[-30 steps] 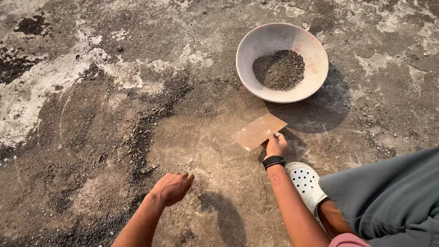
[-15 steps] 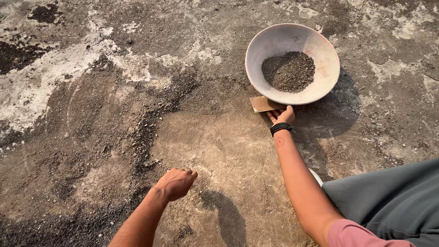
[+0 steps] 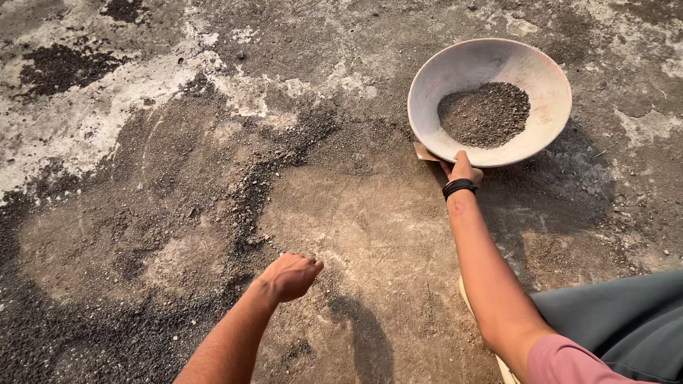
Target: The person uses a small flat tool to scoop gravel from the ground and transfers it into a white bowl. The person repeatedly scoops and deposits gravel into the bowl, gradually filling it.
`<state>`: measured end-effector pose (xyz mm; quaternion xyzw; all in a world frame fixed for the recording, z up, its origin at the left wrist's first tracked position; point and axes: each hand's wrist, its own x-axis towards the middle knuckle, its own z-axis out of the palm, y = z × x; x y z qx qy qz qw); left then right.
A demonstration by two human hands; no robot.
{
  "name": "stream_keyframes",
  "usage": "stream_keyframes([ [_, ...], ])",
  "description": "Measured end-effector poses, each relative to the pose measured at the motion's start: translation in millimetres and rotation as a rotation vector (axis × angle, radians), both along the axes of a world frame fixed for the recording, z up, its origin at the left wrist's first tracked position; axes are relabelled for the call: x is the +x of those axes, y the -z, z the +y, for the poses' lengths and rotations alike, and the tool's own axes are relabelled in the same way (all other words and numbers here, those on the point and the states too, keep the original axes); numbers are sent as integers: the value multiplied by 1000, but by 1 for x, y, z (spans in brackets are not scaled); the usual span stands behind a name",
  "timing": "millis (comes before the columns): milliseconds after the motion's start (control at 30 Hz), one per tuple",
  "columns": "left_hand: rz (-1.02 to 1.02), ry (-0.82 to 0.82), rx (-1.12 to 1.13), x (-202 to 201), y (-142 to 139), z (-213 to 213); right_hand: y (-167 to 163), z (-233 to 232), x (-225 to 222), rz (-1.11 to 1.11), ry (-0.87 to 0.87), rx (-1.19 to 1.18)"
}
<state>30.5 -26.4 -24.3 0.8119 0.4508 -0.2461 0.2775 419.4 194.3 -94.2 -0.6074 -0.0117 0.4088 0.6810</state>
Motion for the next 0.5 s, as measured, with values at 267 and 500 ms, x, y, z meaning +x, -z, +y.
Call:
stream_keyframes([
  [267, -16, -43, 29, -8, -3, -3, 18, -77, -37, -12, -271, -99],
  [500, 1, 5, 38, -3, 1, -3, 34, -145, -71, 130, -548, 111],
])
